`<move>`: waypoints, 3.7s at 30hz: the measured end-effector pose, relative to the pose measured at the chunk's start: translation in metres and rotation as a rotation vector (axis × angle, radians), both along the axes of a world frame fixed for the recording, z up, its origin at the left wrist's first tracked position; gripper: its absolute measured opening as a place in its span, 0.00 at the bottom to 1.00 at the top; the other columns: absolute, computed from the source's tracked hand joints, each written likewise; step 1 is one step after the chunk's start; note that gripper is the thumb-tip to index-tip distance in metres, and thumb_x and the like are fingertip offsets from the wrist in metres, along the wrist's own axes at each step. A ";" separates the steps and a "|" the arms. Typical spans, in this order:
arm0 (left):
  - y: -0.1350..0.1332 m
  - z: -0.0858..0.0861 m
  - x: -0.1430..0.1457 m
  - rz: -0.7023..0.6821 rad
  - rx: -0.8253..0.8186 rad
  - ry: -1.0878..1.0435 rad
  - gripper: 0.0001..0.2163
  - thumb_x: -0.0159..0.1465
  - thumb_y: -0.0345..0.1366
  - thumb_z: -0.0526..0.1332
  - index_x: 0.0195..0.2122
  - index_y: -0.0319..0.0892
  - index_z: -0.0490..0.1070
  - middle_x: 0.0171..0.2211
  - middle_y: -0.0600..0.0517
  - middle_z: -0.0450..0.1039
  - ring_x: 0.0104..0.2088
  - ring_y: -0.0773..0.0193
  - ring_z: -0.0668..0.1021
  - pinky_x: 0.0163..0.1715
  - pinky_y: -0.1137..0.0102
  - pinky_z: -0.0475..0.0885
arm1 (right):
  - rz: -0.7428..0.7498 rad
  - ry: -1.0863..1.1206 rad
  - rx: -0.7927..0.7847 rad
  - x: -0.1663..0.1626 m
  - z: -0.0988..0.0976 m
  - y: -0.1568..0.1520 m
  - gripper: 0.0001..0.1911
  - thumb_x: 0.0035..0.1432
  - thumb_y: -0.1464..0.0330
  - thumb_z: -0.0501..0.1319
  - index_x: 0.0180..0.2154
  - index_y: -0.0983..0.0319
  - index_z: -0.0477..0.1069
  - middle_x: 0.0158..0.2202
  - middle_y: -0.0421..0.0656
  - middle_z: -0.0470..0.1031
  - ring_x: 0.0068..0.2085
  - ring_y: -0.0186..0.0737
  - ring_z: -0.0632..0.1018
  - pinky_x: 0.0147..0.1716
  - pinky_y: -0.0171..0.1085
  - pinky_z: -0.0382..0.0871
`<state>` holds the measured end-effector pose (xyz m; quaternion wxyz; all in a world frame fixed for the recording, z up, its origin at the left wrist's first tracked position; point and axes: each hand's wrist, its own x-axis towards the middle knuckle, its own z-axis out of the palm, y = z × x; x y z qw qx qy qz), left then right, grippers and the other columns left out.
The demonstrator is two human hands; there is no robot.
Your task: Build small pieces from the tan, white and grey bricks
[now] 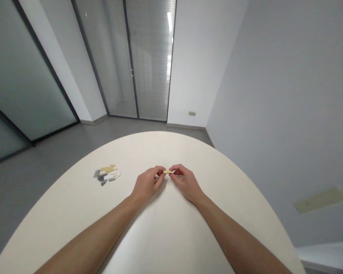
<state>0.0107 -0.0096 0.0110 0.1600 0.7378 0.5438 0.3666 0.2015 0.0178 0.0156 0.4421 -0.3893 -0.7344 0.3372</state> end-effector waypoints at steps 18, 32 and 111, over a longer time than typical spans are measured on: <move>-0.002 0.001 0.001 0.001 0.004 0.015 0.09 0.67 0.38 0.57 0.45 0.49 0.74 0.40 0.54 0.79 0.37 0.63 0.80 0.38 0.70 0.73 | -0.022 -0.093 0.029 -0.001 -0.001 -0.002 0.08 0.60 0.68 0.61 0.42 0.58 0.74 0.38 0.41 0.80 0.38 0.38 0.78 0.41 0.38 0.71; -0.001 0.000 0.001 0.012 0.004 0.032 0.09 0.66 0.37 0.58 0.45 0.49 0.74 0.39 0.54 0.80 0.36 0.63 0.80 0.37 0.69 0.72 | 0.005 -0.101 0.052 -0.002 0.000 -0.002 0.08 0.59 0.69 0.60 0.41 0.58 0.75 0.39 0.41 0.80 0.38 0.38 0.78 0.41 0.38 0.71; -0.001 0.001 0.000 -0.016 0.010 -0.011 0.10 0.67 0.38 0.57 0.47 0.48 0.74 0.41 0.53 0.79 0.39 0.63 0.80 0.39 0.70 0.74 | 0.030 -0.105 0.030 -0.001 -0.002 -0.003 0.09 0.63 0.68 0.59 0.46 0.58 0.72 0.41 0.41 0.79 0.40 0.39 0.78 0.44 0.40 0.71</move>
